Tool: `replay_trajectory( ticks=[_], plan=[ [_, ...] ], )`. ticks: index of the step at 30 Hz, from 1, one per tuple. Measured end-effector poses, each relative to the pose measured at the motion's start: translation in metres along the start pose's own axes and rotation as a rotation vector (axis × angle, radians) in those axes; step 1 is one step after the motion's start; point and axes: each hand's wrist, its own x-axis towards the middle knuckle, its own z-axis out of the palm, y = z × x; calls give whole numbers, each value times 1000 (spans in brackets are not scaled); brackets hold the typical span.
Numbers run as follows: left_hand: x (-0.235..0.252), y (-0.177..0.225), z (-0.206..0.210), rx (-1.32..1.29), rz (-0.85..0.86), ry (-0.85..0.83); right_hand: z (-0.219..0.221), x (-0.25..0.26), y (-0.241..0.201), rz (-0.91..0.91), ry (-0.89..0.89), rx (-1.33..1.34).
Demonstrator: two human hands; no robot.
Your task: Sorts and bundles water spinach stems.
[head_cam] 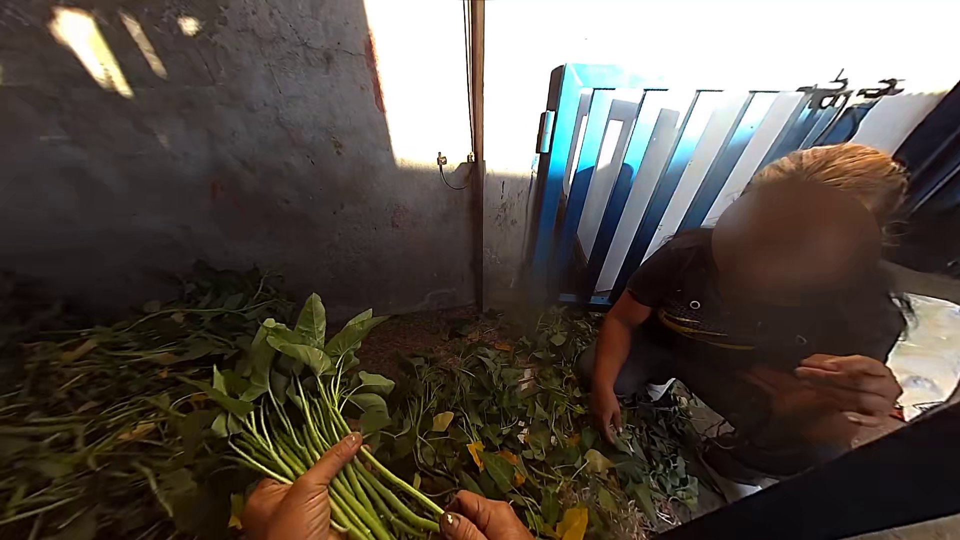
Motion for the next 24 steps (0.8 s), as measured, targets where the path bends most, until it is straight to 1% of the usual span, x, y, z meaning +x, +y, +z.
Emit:
replay_trajectory(
  ticks=[2,4,5,7,9,12,15,17,20,24],
  plan=[
    [6,4,-2,-55,80,107,-6,6,3,17,-4,40],
    [13,9,-7,-87,161,211,-15,20,21,66,34,82],
    [17,12,-10,-88,192,250,-20,30,36,94,79,40],
    [20,19,-17,-84,242,306,-31,56,78,202,124,-172],
    [19,24,-22,-81,269,343,-34,79,120,334,52,-349],
    [15,29,-27,-62,248,333,-18,110,179,470,-110,-518],
    [11,32,-29,-43,202,301,1,128,212,650,-194,-740],
    [10,31,-29,-57,184,273,7,132,227,722,-181,-885],
    [8,30,-28,-70,148,242,6,133,238,711,-217,-1040],
    [5,29,-24,-81,124,199,3,141,240,750,-275,-1097]
  ],
)
